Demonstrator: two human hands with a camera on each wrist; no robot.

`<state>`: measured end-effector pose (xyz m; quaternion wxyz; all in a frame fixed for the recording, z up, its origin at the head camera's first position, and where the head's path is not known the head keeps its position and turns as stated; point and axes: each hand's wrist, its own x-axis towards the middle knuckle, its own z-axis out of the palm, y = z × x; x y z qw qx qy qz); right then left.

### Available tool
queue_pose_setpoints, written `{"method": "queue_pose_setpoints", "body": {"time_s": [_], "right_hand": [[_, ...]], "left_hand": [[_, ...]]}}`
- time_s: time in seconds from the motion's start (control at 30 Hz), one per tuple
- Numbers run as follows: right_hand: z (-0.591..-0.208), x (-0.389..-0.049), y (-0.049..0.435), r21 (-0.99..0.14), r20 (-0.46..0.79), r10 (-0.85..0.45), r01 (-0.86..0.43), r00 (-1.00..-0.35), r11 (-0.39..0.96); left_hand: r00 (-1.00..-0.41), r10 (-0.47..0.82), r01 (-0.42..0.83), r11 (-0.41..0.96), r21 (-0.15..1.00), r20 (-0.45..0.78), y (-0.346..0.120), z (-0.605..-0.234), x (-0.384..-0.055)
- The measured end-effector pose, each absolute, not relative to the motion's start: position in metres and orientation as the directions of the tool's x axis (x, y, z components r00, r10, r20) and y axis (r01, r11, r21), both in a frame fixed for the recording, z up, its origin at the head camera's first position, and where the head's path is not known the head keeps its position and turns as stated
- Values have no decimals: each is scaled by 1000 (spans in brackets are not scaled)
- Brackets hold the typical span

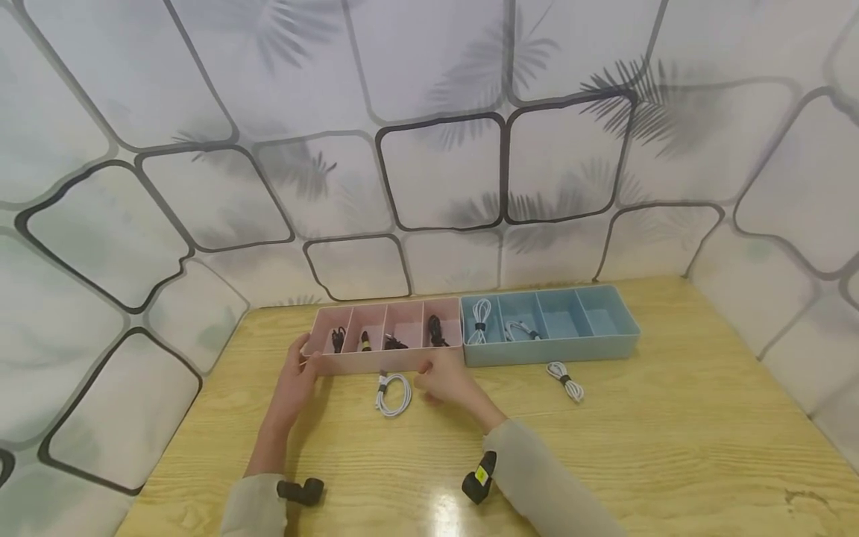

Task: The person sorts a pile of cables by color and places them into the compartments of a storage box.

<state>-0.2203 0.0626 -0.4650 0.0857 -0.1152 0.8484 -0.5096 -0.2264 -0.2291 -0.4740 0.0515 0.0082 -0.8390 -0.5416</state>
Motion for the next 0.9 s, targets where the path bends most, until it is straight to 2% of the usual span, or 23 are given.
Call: {"method": "queue_pose_setpoints", "body": {"time_s": [0.43, 0.6, 0.9], "right_hand": [[-468, -220, 39, -781, -124, -304, -96, -945, 617], [-467, -221, 32, -721, -84, -292, -144, -953, 677], [-463, -217, 28, -656, -80, -265, -150, -961, 740]], "left_hand": [[-994, -69, 49, 409, 911, 85, -228, -472, -224], [-994, -71, 49, 401, 915, 85, -228, -471, -224], [-994, -65, 52, 407, 912, 86, -228, -472, -224]]}}
